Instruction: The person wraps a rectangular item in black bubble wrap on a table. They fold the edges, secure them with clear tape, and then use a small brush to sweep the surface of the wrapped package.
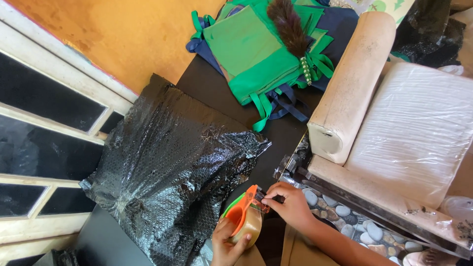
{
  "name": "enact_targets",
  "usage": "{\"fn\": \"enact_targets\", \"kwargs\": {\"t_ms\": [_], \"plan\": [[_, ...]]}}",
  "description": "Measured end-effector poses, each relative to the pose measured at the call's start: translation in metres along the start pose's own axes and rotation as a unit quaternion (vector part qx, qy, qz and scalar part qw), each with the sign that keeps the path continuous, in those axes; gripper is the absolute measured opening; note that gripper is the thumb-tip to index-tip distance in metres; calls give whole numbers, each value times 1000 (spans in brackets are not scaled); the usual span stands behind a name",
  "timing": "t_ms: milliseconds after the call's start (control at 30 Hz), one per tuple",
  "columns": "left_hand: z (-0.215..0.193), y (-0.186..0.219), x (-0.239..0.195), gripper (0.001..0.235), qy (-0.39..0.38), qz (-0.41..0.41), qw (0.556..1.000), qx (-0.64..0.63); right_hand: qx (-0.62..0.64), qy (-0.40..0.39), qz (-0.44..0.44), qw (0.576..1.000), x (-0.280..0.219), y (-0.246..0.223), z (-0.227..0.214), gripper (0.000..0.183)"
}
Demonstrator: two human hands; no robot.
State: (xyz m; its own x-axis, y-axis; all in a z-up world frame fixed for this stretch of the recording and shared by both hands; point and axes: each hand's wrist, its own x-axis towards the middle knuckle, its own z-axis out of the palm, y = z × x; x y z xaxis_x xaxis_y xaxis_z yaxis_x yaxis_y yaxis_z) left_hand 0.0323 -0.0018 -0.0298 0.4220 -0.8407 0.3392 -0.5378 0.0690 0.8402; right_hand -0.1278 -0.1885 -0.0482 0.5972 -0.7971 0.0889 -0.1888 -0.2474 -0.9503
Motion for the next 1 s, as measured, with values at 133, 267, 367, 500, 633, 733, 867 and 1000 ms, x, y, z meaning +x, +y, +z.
{"fn": "enact_targets", "kwargs": {"t_ms": [133,267,367,500,633,733,867,1000], "plan": [[-4,4,-1,54,6,19,999,42,-34,-22,6,999,-3,-1,11,5],[-14,12,-2,62,-33,-57,995,69,-88,-89,28,992,-4,12,21,15],[-17,9,-9,55,-39,-87,993,67,-82,-164,97,978,-2,-15,17,15],[-21,-3,-27,44,-53,-141,987,63,-14,-204,159,966,6,-26,16,10],[-28,-1,-26,46,-56,-132,989,44,118,-196,231,946,13,-20,5,24],[-29,2,-28,50,-70,-110,991,12,82,-211,224,948,17,-19,-5,25],[-26,-2,-32,49,-69,-131,989,-3,150,-219,186,946,23,-22,-27,28],[-20,-4,-37,47,-44,-182,982,-38,86,-227,179,953,31,-38,-44,25]]}}
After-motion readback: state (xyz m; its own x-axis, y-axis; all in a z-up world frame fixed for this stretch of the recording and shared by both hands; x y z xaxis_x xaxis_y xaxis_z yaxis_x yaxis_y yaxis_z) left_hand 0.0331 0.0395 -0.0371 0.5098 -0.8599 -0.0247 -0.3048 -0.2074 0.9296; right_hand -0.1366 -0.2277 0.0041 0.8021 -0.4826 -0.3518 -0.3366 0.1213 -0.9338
